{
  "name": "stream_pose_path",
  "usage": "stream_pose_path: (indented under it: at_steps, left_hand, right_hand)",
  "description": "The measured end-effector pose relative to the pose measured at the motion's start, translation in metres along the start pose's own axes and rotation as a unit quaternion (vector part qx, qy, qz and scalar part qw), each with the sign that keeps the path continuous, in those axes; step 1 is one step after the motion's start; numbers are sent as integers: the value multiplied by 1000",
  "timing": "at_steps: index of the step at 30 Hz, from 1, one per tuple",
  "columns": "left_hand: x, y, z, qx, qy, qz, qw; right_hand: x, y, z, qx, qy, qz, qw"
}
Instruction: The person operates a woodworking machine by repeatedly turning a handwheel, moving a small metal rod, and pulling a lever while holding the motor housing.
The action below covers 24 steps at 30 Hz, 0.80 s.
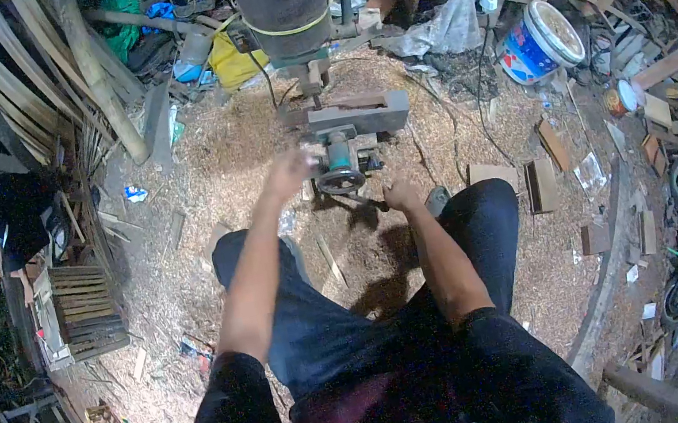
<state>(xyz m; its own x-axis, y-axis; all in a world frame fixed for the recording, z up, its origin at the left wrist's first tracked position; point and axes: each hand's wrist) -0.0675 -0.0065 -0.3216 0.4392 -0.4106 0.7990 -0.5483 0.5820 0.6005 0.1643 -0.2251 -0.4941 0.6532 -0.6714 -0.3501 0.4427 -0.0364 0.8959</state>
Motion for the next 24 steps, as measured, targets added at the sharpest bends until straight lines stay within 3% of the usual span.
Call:
stream_pose_path:
  at_steps: [1, 2, 3, 4, 7, 8, 12, 16, 19, 23, 24]
  left_hand:
    - [9, -19, 22, -42, 20, -5, 999]
    - [-3, -50, 29, -22, -59, -18, 998]
    - [-18, -76, 35, 2, -134, -27, 991]
    - [-12, -76, 39, -6, -105, -20, 994]
    - [5, -63, 37, -35, -35, 8, 999]
    - [9, -56, 36, -46, -20, 24, 998]
    - [11, -58, 35, -18, -9, 40, 999]
    - [13, -59, 41, -14, 38, 17, 999]
    - [17, -56, 38, -24, 59, -2, 998]
    - [17, -57, 43, -13, 45, -5, 999]
    - [15, -58, 43, -9, 39, -4, 999]
  right_hand:
    - [-7, 11, 9, -29, 35, 25, 999]
    - [-24, 34, 25, -60, 70, 50, 995]
    - [-36, 39, 30, -127, 5, -28, 992]
    - [-44, 40, 33, -182, -70, -98, 976]
    - [-55, 22, 33, -134, 15, 31, 990]
    - [-40, 3, 19, -176, 17, -5, 984]
    - [-39, 30, 35, -163, -81, -1, 983]
    - [-56, 20, 38, -131, -26, -30, 991]
    - [-40, 33, 40, -190, -42, -138, 971]
    - [-52, 27, 43, -121, -71, -27, 990]
    - [-57, 28, 39, -126, -62, -71, 988]
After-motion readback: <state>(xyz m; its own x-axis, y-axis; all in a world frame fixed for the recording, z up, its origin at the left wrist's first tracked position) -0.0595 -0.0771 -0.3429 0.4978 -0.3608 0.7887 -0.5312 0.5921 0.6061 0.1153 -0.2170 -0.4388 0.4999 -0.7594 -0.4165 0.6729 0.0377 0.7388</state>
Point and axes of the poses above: each hand's wrist, its own z-axis away from the middle knuckle, its own y-axis out of the back of the hand, x = y × z, and after that the axes turned 7 degrees about z, right-handed
